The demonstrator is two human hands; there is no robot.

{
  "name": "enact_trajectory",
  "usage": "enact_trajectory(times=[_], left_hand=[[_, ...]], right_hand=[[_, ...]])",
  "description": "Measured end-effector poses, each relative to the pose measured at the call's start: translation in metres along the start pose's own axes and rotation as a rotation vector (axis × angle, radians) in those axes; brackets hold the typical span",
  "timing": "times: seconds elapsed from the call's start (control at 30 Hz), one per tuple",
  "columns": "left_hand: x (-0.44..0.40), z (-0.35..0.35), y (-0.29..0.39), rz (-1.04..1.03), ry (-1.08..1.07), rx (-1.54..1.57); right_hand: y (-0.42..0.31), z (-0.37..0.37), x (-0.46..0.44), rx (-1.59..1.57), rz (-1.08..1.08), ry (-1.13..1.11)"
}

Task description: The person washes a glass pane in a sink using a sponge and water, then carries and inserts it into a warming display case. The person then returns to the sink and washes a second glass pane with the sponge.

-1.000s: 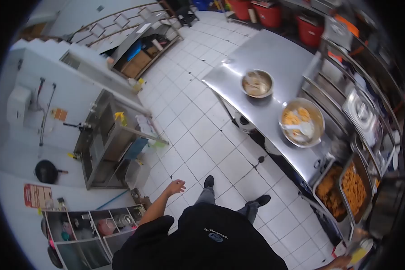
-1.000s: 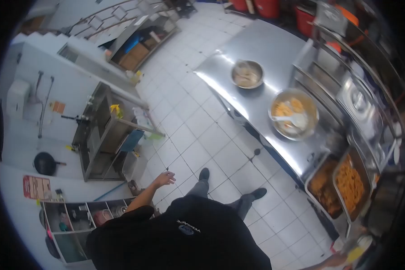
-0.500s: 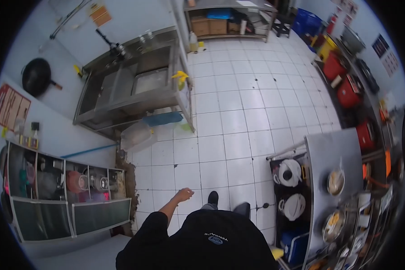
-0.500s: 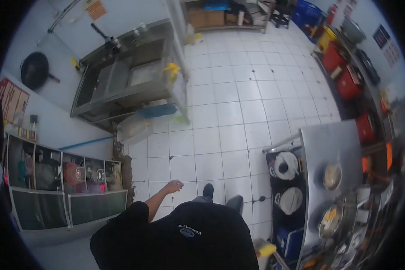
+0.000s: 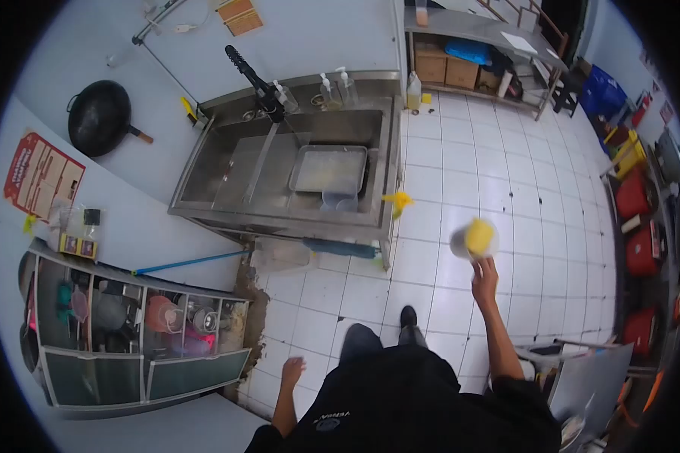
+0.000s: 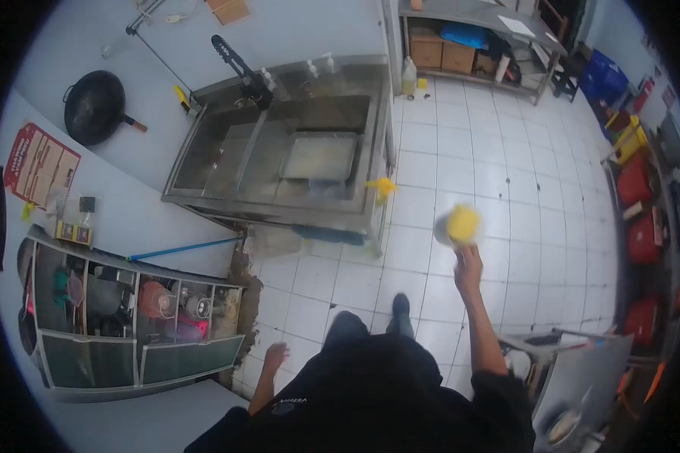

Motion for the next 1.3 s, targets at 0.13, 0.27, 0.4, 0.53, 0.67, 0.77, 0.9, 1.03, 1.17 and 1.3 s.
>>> enact_trajectory(times=[0.13, 0.27, 0.4, 0.53, 0.67, 0.77, 0.9, 1.03, 1.17, 1.3], left_hand=[[0.003, 0.014, -0.069, -0.189, -0.117, 0.024], [-0.006, 0.005, -0.058, 0.136, -0.147, -0.079], [-0.075, 0.019, -0.009, 0.155, -0.164, 0.075], [-0.149, 0.078, 0.109, 0.231, 0.016, 0.154], [-0.172, 0.135, 0.174, 0.268, 0.229, 0.155], [-0.174, 0.138, 0.171, 0.259, 0.265, 0.158], [-0.169, 0.116, 0.157, 0.385, 0.319, 0.13], [-0.193, 0.095, 0.191, 0.104, 0.272, 0.011], [-0.225, 0.101, 0.283, 0.098, 0.411, -0.128], [-0.262, 0.103, 0.372, -0.07, 0.447, -0.233]], right_hand=[[-0.037, -0.107, -0.213, 0.032, 0.149, -0.12], [-0.042, -0.234, -0.37, 0.172, 0.177, -0.199], [-0.049, -0.321, -0.489, 0.293, 0.228, -0.151], [-0.031, -0.392, -0.525, 0.335, 0.096, -0.179], [-0.013, -0.437, -0.55, 0.435, 0.085, -0.195], [0.001, -0.458, -0.574, 0.645, -0.089, -0.526], [-0.049, -0.428, -0.604, 0.721, -0.107, -0.339], [0.025, -0.494, -0.625, 0.587, 0.043, -0.657], [0.075, -0.529, -0.644, 0.611, 0.039, -0.758], [0.111, -0.548, -0.644, 0.595, 0.027, -0.679]])
Point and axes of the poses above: each hand's wrist, its own x-axis away from the middle knuckle, its own z-axis out of the back of the hand, y = z × x, the point moved 7 cm from there along -x, towards the middle knuckle, and after that the axes turned 1 degree about -x, right-handed, at the moved point
